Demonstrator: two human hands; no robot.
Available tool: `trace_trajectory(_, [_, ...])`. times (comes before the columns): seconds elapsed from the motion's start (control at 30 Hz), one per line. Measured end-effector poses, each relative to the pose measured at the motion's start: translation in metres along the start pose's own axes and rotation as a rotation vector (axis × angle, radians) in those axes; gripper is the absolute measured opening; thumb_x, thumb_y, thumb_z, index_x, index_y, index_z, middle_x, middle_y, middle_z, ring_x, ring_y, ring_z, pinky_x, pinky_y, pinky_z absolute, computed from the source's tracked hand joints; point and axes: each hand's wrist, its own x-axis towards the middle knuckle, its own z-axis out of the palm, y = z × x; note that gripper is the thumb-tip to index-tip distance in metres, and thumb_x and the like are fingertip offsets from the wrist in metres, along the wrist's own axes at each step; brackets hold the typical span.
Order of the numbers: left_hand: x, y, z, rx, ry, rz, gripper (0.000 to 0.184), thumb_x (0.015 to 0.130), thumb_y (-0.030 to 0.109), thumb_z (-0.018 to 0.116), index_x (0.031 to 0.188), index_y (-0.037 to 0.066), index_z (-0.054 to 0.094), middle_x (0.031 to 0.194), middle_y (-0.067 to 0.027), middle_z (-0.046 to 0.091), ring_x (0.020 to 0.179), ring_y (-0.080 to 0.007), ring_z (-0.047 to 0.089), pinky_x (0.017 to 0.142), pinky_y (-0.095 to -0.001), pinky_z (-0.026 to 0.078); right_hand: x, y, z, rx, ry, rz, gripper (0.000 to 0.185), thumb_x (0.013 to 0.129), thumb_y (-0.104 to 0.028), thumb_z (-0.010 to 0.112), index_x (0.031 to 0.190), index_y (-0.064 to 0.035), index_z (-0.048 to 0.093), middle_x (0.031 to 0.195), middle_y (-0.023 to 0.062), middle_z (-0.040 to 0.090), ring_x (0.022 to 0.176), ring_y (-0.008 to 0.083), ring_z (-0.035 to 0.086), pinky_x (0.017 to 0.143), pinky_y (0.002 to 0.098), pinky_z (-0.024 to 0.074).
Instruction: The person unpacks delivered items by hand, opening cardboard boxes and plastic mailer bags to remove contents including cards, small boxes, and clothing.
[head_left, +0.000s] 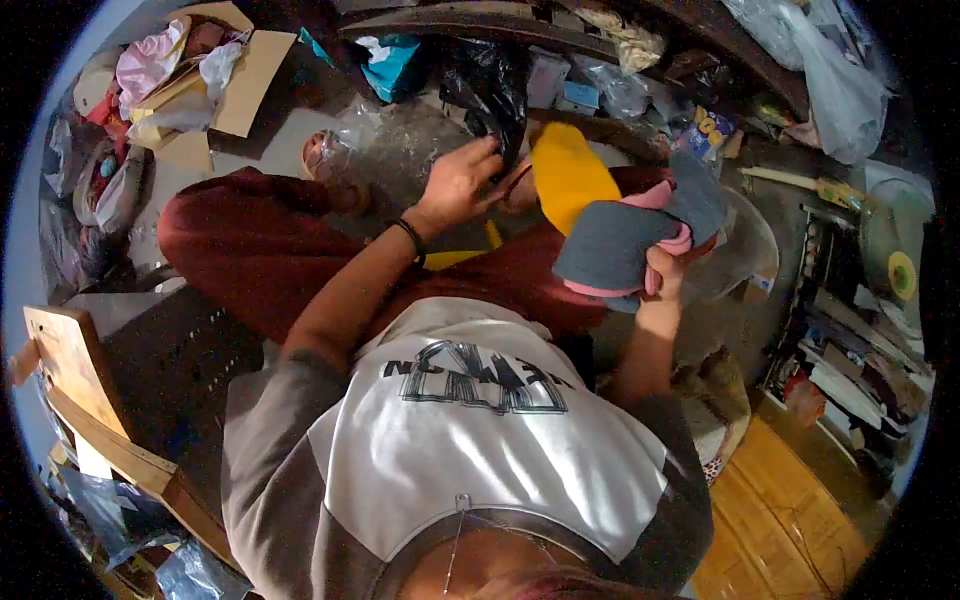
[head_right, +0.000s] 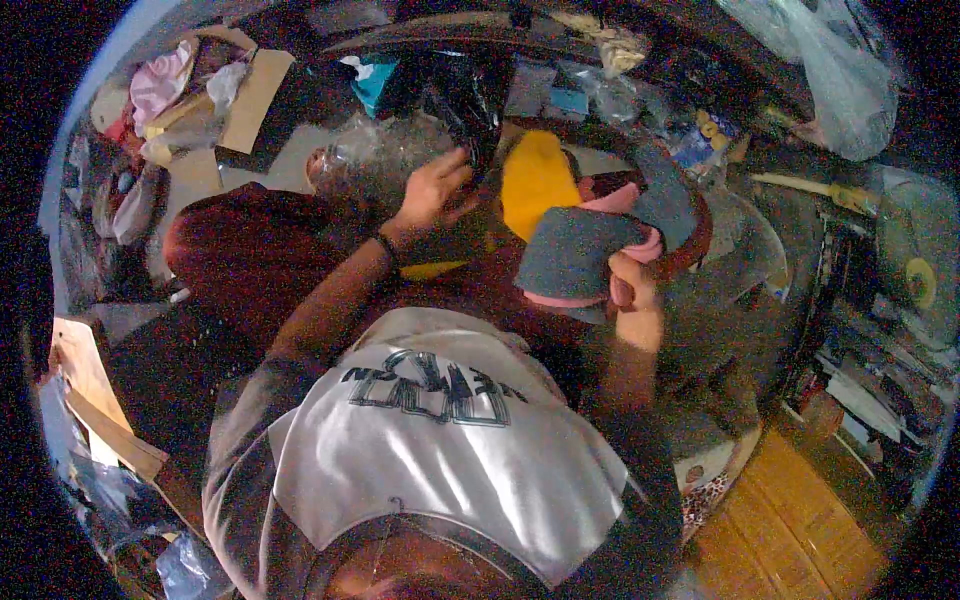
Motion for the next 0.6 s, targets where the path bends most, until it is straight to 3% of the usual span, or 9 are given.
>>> trace_trajectory(0.1, [0.0,0.007,0.006,-0.039,-0.217,0.03,0.035,0.072,0.019,0.07,0.101,0.005,0.056,0.116,-0.0176,0.054,0.102,-0.0361,0.057,0.083,-0.0409,0.05,-0.01,-0.001,-0.019,-0.025,0.084,-0.002,0.068,0.067,-0.009,0.065,0.13,-0.0066,0.042,0.122,0.0086,0.054,0.115,0.025,0.053,0.105,0.0423,0.0362])
trace_trajectory(0.2, [0.016,0.02,-0.003,0.057,-0.078,0.12,0.036,0.074,0.02,0.068,0.104,0.005,0.054,0.116,-0.0183,0.054,0.102,-0.036,0.057,0.082,-0.0402,0.051,-0.018,-0.003,-0.028,-0.046,0.131,-0.009,0.068,0.067,-0.009,0.065,0.131,-0.0065,0.041,0.12,0.0083,0.054,0.114,0.0244,0.053,0.104,0.0416,0.0371])
trace_trajectory(0.33, [0.022,0.027,0.0,0.048,-0.255,0.292,0.043,0.079,0.016,0.061,0.119,0.005,0.051,0.123,-0.0182,0.052,0.11,-0.0356,0.055,0.087,-0.0394,0.051,-0.02,-0.002,-0.033,-0.068,0.163,-0.019,0.069,0.068,-0.01,0.066,0.132,-0.0063,0.041,0.118,0.0079,0.056,0.112,0.0237,0.054,0.103,0.0405,0.0382])
trace_trajectory(0.47, [0.043,0.021,-0.015,0.115,-0.075,0.106,0.05,0.083,0.013,0.051,0.133,0.014,0.045,0.13,-0.0177,0.047,0.116,-0.0346,0.053,0.092,-0.0404,0.049,-0.02,-0.003,-0.031,-0.117,0.171,-0.006,0.07,0.069,-0.011,0.067,0.133,-0.0062,0.04,0.116,0.0075,0.057,0.111,0.023,0.054,0.102,0.0395,0.0393])
trace_trajectory(0.53, [0.068,0.009,-0.035,0.182,-0.082,0.117,0.056,0.082,0.012,0.052,0.137,0.017,0.042,0.133,-0.0149,0.046,0.111,-0.0332,0.056,0.086,-0.0392,0.052,-0.02,-0.004,-0.024,-0.16,0.157,0.014,0.07,0.069,-0.011,0.067,0.134,-0.0061,0.04,0.115,0.0073,0.057,0.11,0.0227,0.055,0.101,0.0389,0.0399])
trace_trajectory(0.6, [0.098,0.006,-0.064,0.26,-0.158,0.118,0.061,0.08,0.011,0.054,0.139,0.017,0.039,0.13,-0.0141,0.05,0.096,-0.0319,0.062,0.075,-0.0396,0.055,-0.014,-0.005,-0.002,-0.23,0.068,0.074,0.071,0.069,-0.011,0.068,0.134,-0.0061,0.04,0.114,0.0071,0.058,0.11,0.0223,0.055,0.101,0.0384,0.0404])
